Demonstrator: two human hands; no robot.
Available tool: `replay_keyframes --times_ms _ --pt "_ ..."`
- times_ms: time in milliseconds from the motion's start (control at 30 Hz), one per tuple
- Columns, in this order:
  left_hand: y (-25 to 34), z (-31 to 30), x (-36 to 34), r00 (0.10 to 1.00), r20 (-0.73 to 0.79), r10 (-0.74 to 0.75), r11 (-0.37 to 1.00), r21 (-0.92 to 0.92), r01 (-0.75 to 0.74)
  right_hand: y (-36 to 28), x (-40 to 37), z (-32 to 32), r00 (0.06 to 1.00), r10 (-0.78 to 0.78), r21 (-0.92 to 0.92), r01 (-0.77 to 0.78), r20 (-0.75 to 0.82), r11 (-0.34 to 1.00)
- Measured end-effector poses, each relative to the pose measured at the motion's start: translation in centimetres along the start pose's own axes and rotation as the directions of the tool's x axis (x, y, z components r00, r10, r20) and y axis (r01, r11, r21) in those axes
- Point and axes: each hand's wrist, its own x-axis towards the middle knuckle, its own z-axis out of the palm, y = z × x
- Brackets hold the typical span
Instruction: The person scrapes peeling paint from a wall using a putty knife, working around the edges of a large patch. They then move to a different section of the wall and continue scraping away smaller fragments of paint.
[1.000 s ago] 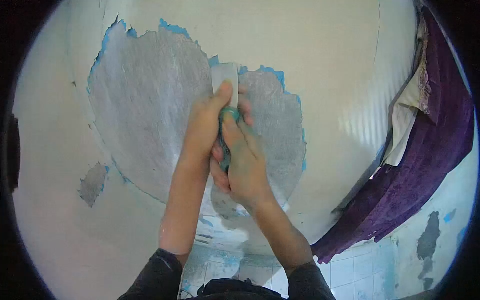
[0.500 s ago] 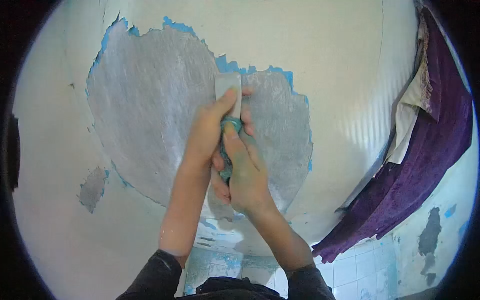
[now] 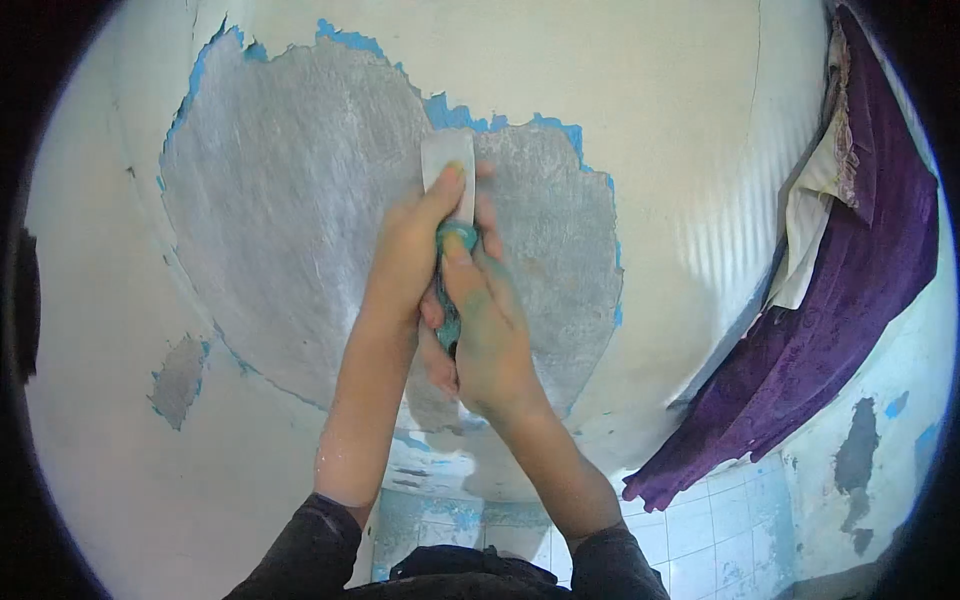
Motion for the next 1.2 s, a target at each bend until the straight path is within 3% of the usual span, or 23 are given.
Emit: replay_keyframes --times_ms 167,433,567,667,867,933,967,1067,1200 --pt "0.0 -0.1 -0.4 0.999 0.017 -0.029 0.999 0.023 0.029 1.1 0.0 -0.2 0.997 0.021 0.03 -0.019 -0.073 0.999" --pt "-0.2 0.0 -0.5 0.997 -0.029 -0.076 0.997 0.01 0.076 0.0 0.2 -0.1 0.998 0.036 -0.021 -0.037 -0.051 0.999" --pt "1.5 -0.1 1.2 0.999 0.038 0.018 1.0 -0.026 -0.017 -1.2 1.1 1.4 0.997 0.047 0.012 -0.047 -0.056 0.999" --pt "0.8 -0.3 -0.5 0.995 -0.005 -0.097 0.995 -0.014 0.097 -0.2 0.0 1.1 0.995 0.062 0.029 -0.06 -0.078 0.998" --pt "0.7 -0.5 -0.1 0.997 0.012 -0.072 0.997 -0.035 0.073 -0.2 -0.3 1.4 0.995 0.068 0.051 -0.064 -0.071 0.997" --pt "0.5 -0.3 -0.6 0.993 -0.024 -0.117 0.993 -0.023 0.116 0.0 0.0 0.7 0.998 0.056 0.038 -0.055 -0.035 0.998" --pt "1.0 -0.2 -0.2 0.999 0.0 -0.037 0.999 -0.007 0.037 -0.1 0.4 0.5 0.999 0.044 0.03 -0.044 -0.007 0.999" --pt "1.2 -0.4 0.0 1.0 0.012 -0.023 1.0 0.005 0.023 -0.6 0.2 1.3 0.996 0.082 0.022 -0.081 -0.033 0.996" --pt "1.1 -0.4 -0.3 0.995 -0.045 -0.09 0.991 0.099 0.094 -0.4 0.2 0.9 0.998 0.062 -0.012 -0.062 -0.019 0.998"
